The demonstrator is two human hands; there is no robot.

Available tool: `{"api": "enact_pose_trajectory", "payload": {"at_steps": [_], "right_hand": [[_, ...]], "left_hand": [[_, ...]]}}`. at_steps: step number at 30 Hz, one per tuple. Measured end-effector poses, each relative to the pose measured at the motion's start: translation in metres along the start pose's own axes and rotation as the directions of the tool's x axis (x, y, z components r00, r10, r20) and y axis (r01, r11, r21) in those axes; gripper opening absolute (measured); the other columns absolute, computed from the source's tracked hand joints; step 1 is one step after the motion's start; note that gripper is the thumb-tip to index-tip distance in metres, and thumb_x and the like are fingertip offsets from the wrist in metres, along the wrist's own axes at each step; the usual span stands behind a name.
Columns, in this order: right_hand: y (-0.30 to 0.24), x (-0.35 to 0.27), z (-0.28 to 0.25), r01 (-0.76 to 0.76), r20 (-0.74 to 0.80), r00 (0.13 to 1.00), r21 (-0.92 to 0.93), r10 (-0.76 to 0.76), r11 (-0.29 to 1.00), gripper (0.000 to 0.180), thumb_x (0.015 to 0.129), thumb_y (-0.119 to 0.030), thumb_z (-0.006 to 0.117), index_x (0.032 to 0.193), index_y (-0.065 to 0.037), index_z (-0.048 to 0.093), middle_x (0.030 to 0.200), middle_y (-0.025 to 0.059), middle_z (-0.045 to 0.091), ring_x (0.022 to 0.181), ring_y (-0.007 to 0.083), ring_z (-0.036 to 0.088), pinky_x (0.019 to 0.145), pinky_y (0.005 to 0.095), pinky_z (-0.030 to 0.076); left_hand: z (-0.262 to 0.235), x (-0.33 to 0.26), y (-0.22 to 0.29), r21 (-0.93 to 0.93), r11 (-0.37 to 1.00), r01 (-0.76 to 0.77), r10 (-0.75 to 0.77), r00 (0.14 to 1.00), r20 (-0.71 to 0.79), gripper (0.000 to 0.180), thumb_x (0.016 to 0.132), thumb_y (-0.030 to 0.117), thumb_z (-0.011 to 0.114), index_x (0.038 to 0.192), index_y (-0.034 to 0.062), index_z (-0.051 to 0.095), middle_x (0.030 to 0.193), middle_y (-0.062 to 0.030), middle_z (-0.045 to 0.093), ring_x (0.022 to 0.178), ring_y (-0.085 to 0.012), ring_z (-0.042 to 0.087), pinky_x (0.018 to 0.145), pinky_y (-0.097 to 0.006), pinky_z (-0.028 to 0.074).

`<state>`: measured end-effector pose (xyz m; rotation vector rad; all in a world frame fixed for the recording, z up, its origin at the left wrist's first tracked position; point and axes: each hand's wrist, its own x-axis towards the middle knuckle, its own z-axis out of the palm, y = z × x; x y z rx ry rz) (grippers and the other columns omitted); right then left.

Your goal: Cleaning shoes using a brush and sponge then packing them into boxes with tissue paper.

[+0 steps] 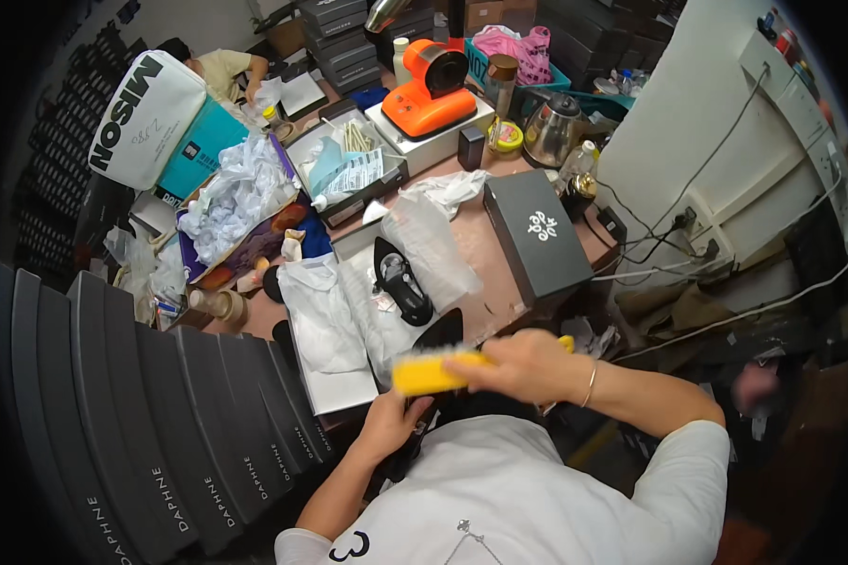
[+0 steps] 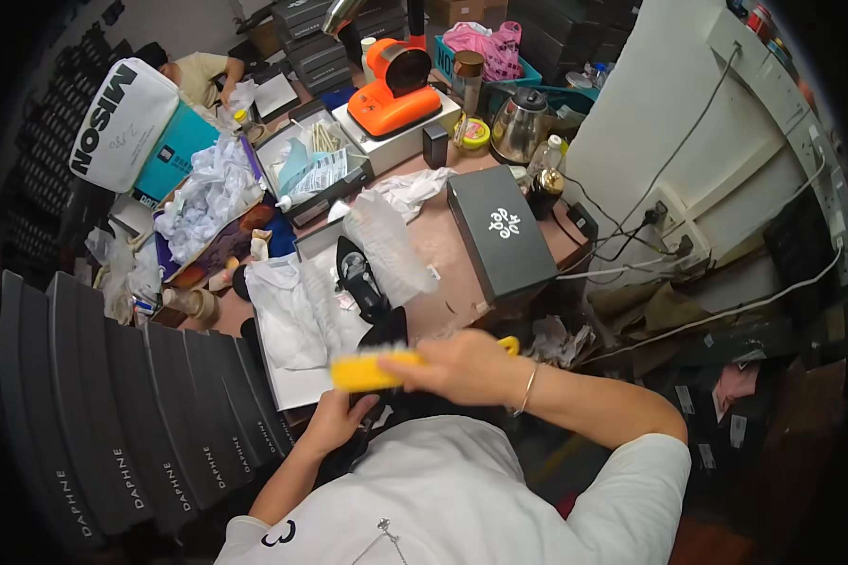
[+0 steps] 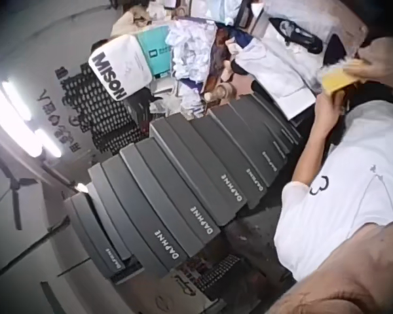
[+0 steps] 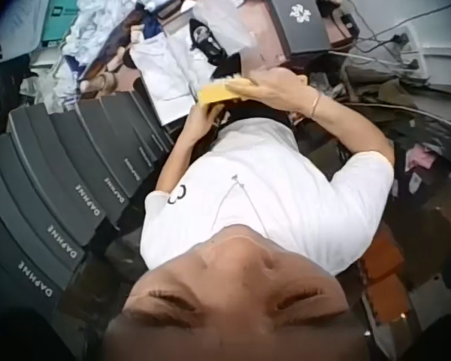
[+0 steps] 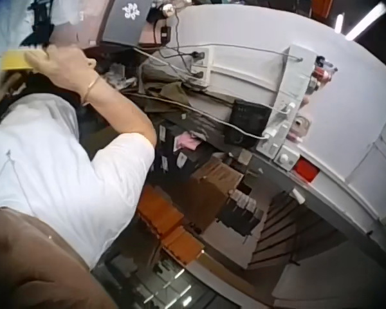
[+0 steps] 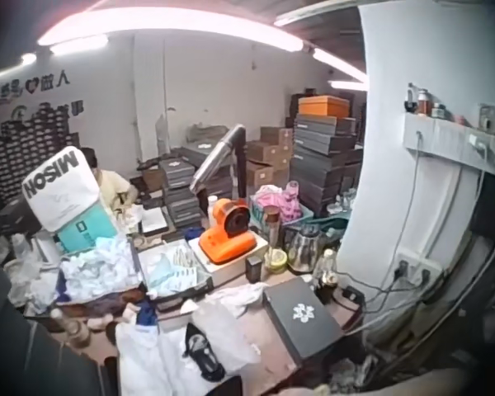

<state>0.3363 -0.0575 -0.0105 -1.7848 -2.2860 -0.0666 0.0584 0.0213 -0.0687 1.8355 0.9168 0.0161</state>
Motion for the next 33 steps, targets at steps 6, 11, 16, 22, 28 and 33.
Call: {"api": "enact_pose_trajectory", "payload": {"at_steps": [6,11,16,22,28,33], "right_hand": [[0.014,-0.026,0.019,-0.427,0.045,0.903,-0.015,0.427,0.904,0.046,0.088,-0.031,0.060,0.130,-0.018,0.048,0.075,0.0118,0.060,0.060,0.0297,0.062,0.053,0.0412,0.050],[-0.091,-0.015,0.086,-0.266,0.104,0.815,0.941,0.570,0.208,0.072,0.076,-0.037,0.078,0.129,-0.001,0.046,0.097,0.0120,0.063,0.085,0.0235,0.061,0.079,0.0320,0.048],[-0.076,-0.039,0.091,-0.266,0.507,0.651,0.849,0.565,-0.456,0.021,0.086,-0.021,0.071,0.085,-0.013,0.052,0.073,-0.0057,0.045,0.058,0.0016,0.042,0.042,0.0187,0.029],[-0.047,-0.058,0.111,-0.031,0.471,0.614,0.816,0.633,-0.577,0.027,0.085,-0.032,0.071,0.097,-0.018,0.051,0.082,-0.0071,0.049,0.060,0.0042,0.049,0.047,0.0192,0.043],[0.031,-0.072,0.131,-0.354,0.529,0.750,0.828,0.397,-0.435,0.030,0.085,-0.028,0.072,0.102,-0.011,0.055,0.073,-0.0018,0.055,0.063,0.0128,0.056,0.057,0.0233,0.048],[-0.025,-0.050,0.018,-0.068,-0.248,0.938,0.550,0.241,0.832,0.058,0.079,-0.018,0.073,0.133,-0.014,0.053,0.086,0.0077,0.064,0.068,0.0190,0.062,0.064,0.0239,0.050]], "left_hand": [[0.003,-0.038,-0.017,0.222,0.975,-0.022,0.027,0.999,-0.023,0.075,0.088,0.024,0.063,0.146,0.0027,0.020,0.071,-0.0253,0.062,0.071,-0.0426,0.062,0.065,-0.046,0.047],[0.016,-0.045,-0.005,0.154,0.984,-0.092,0.099,0.994,-0.041,0.076,0.089,0.025,0.061,0.147,0.0034,0.018,0.074,-0.0268,0.061,0.072,-0.0433,0.062,0.067,-0.045,0.048],[0.039,-0.060,-0.034,-0.606,0.776,-0.174,-0.128,0.897,-0.422,0.065,0.098,0.049,0.041,0.143,0.0024,0.034,0.128,-0.0122,0.055,0.118,-0.0186,0.050,0.101,-0.031,0.036],[0.083,-0.051,-0.013,-0.871,-0.362,0.333,0.155,0.943,0.296,0.086,0.087,0.067,0.044,0.146,0.0067,0.026,0.137,-0.0220,0.044,0.116,-0.0316,0.053,0.097,-0.038,0.044],[0.100,-0.010,0.024,-0.901,-0.409,0.144,0.089,0.989,0.117,0.070,0.092,0.050,0.048,0.147,0.0144,0.025,0.134,-0.0252,0.044,0.081,-0.0218,0.061,0.070,-0.030,0.053],[0.081,-0.003,0.027,-0.984,-0.142,0.109,-0.132,0.983,0.128,0.059,0.095,0.043,0.048,0.146,0.0203,0.029,0.116,-0.0117,0.059,0.088,-0.0192,0.063,0.079,-0.035,0.054]]}}
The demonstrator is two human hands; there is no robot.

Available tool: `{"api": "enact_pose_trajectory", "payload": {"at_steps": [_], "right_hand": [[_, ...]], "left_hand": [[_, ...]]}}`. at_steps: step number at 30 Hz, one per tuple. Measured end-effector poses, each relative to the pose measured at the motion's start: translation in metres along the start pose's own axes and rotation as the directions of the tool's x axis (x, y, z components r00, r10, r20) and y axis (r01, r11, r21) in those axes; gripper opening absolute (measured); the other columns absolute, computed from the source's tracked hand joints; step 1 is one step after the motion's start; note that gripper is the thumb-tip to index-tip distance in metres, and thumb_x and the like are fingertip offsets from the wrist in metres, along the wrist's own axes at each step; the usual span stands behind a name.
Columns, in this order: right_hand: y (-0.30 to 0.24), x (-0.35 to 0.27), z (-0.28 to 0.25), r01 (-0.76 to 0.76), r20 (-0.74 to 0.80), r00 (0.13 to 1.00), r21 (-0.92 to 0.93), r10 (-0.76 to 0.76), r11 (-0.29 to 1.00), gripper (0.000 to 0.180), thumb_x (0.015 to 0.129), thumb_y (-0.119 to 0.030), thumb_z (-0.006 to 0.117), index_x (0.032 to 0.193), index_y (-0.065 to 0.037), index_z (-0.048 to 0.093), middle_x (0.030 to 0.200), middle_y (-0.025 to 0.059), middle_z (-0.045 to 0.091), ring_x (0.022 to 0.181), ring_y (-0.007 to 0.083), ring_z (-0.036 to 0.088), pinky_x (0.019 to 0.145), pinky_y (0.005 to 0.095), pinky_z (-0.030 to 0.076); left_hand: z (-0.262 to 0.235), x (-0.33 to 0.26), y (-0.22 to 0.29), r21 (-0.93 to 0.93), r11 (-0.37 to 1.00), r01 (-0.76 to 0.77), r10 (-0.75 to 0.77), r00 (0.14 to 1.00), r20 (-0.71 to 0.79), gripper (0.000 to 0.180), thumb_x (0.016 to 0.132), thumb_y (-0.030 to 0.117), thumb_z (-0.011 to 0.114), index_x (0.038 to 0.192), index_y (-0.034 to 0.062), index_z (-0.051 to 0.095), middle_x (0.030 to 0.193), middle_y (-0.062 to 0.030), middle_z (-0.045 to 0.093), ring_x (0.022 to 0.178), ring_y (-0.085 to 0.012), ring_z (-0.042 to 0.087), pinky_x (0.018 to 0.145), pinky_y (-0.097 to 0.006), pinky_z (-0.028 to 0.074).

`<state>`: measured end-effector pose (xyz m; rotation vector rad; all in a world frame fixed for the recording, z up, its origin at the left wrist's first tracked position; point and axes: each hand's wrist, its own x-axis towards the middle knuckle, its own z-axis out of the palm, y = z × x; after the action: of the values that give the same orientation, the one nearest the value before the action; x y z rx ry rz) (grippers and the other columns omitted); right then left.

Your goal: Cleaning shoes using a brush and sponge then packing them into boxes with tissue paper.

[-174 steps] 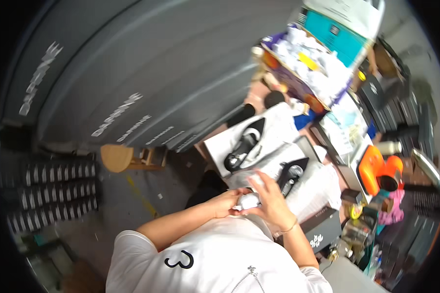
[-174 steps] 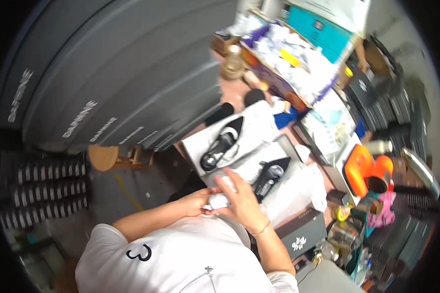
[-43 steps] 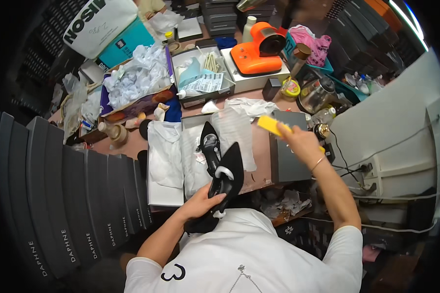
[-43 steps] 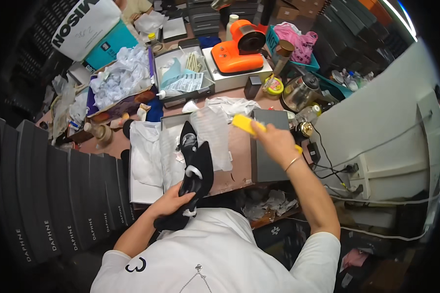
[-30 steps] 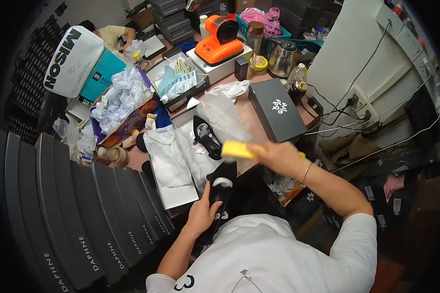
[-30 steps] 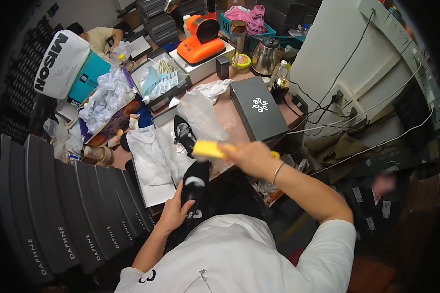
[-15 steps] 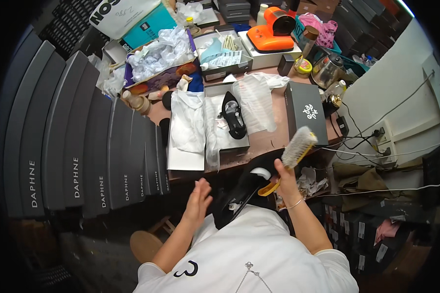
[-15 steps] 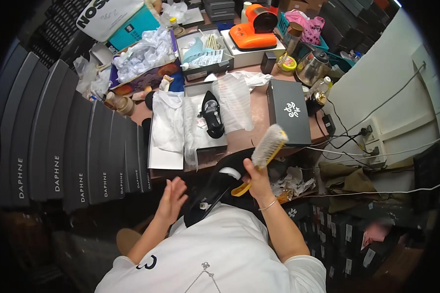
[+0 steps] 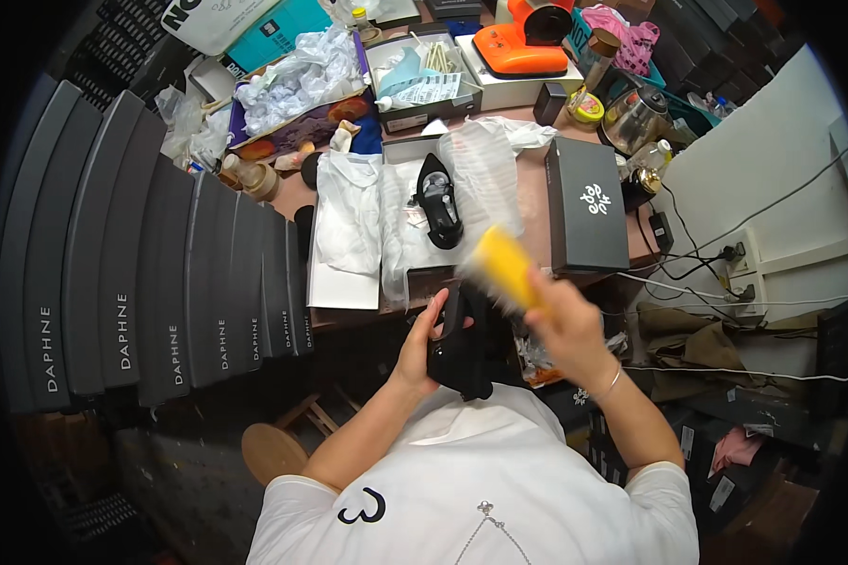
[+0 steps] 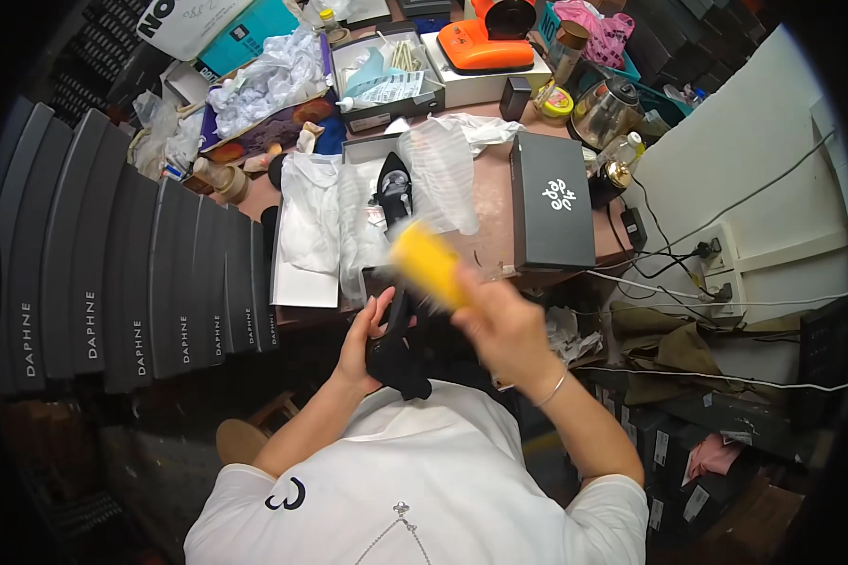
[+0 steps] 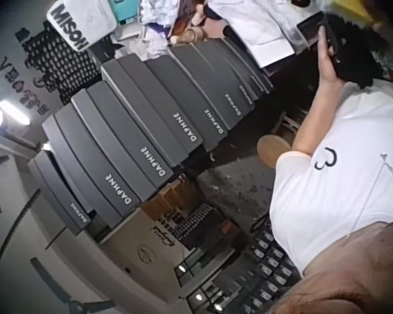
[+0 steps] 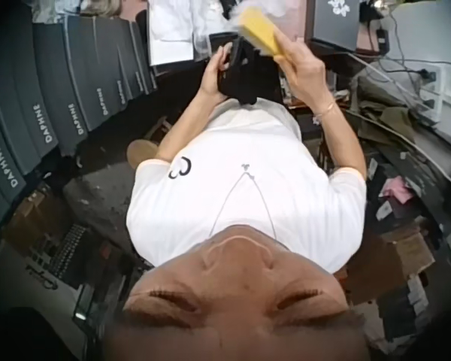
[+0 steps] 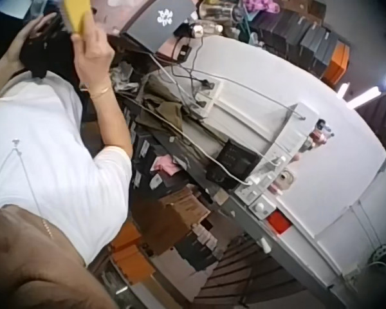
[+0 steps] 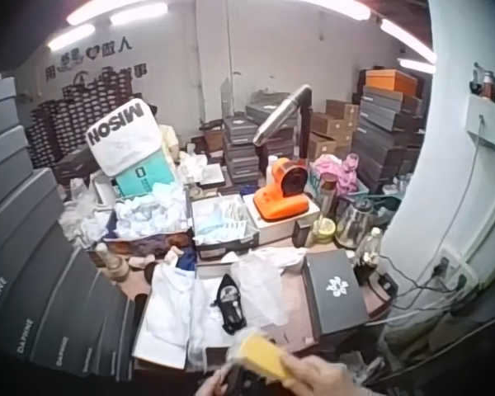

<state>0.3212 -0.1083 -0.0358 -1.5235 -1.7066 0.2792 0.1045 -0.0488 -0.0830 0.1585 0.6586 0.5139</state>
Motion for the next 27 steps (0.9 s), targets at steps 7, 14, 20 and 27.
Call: {"api": "enact_pose_trajectory", "payload": {"at_steps": [7,14,20,27], "right_hand": [[0.018,-0.002,-0.033,0.201,0.249,0.964,-0.474,-0.088,0.857,0.038,0.088,-0.027,0.058,0.125,-0.023,0.057,0.068,0.0030,0.053,0.054,0.0160,0.056,0.045,0.0274,0.044],[0.116,-0.058,-0.044,-0.356,0.034,0.878,-0.619,0.477,0.700,0.041,0.085,-0.029,0.064,0.124,-0.016,0.057,0.067,0.0041,0.052,0.058,0.0206,0.058,0.048,0.0329,0.048],[0.085,-0.080,-0.002,-0.300,-0.078,0.949,-0.525,0.306,0.797,0.046,0.085,-0.023,0.065,0.129,-0.016,0.054,0.071,0.0065,0.053,0.058,0.0261,0.057,0.053,0.0356,0.048],[-0.008,-0.053,-0.027,0.051,0.190,0.982,-0.329,0.013,0.943,0.050,0.083,-0.026,0.067,0.130,-0.016,0.053,0.071,0.0051,0.054,0.060,0.0180,0.058,0.051,0.0301,0.048]], "left_hand": [[-0.028,-0.006,0.004,0.412,0.903,-0.121,0.085,0.991,0.105,0.076,0.088,0.025,0.045,0.151,0.0086,0.007,0.131,-0.0161,0.050,0.116,-0.0208,0.053,0.097,-0.033,0.045],[-0.028,-0.022,0.010,0.417,0.880,-0.229,0.111,0.951,0.287,0.089,0.067,0.011,0.050,0.149,0.0005,0.016,0.133,-0.0169,0.047,0.118,-0.0217,0.051,0.095,-0.032,0.045],[-0.010,-0.041,0.022,0.806,0.397,-0.439,0.173,0.898,0.404,0.094,0.063,0.006,0.054,0.148,-0.0008,0.016,0.134,-0.0144,0.046,0.112,-0.0180,0.053,0.093,-0.025,0.041],[-0.004,-0.045,0.037,0.706,-0.383,-0.596,0.075,0.741,0.667,0.095,0.061,0.005,0.063,0.144,-0.0055,0.019,0.121,-0.0300,0.051,0.105,-0.0431,0.057,0.088,-0.039,0.049]]}}
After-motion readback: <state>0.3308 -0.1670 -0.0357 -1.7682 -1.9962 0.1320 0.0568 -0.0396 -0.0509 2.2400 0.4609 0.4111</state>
